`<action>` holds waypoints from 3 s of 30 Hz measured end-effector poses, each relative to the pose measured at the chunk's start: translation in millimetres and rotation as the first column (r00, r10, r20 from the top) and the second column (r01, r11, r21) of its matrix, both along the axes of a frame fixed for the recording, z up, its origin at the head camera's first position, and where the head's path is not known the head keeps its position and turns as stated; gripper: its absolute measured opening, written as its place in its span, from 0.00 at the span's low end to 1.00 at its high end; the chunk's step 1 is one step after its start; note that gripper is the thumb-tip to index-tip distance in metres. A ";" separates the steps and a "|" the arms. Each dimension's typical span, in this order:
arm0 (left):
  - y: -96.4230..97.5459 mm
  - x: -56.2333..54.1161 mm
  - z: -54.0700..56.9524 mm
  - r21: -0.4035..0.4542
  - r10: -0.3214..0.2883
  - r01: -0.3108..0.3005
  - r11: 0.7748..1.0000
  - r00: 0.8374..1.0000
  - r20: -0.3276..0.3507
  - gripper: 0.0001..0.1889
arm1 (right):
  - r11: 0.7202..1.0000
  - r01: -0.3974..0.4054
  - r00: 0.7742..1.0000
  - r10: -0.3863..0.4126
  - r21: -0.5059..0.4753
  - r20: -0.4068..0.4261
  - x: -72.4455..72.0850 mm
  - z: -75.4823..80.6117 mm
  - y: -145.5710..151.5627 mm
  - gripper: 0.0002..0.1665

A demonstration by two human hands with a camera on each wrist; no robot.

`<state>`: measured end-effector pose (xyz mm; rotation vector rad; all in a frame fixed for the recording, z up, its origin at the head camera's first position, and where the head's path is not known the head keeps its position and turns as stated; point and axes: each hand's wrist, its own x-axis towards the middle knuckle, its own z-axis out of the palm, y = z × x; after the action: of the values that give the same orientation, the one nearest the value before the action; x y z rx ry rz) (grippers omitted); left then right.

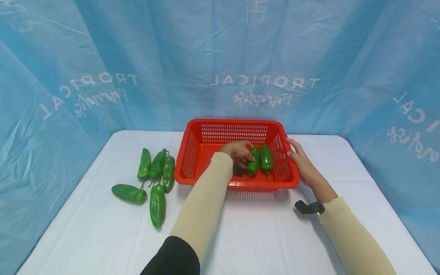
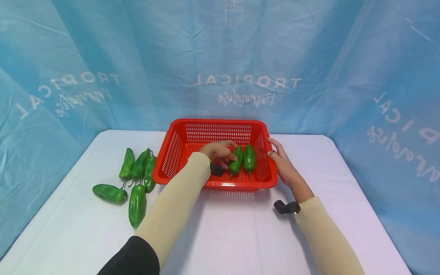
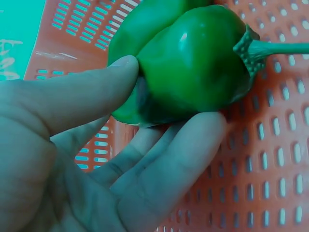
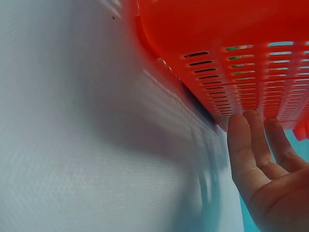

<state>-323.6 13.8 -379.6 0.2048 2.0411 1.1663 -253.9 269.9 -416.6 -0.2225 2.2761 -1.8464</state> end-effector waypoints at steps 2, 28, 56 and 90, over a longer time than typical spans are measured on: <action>1.5 -0.1 -0.5 0.000 0.015 -0.015 1.000 1.000 0.002 0.31 | 1.000 -0.001 1.000 0.001 -0.001 -0.001 -0.4 -0.6 0.7 0.37; 2.7 -1.8 1.3 -0.014 0.036 -0.035 0.999 0.998 0.043 0.13 | 1.000 -0.004 1.000 0.004 0.001 0.008 -2.1 -0.6 1.0 0.37; -90.9 62.6 112.1 -0.346 -0.396 0.222 0.912 0.698 -0.596 0.23 | 1.000 -0.005 1.000 0.006 -0.004 0.009 -0.6 3.7 0.4 0.38; -266.6 176.2 62.5 -0.198 -0.098 -0.115 0.973 0.572 -0.814 0.17 | 1.000 -0.001 1.000 0.001 0.007 0.026 -2.3 2.1 0.4 0.38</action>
<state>-147.4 -252.8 -317.1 0.7492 2.9817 0.8776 -256.2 270.2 -414.5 -0.1980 2.2643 -1.8304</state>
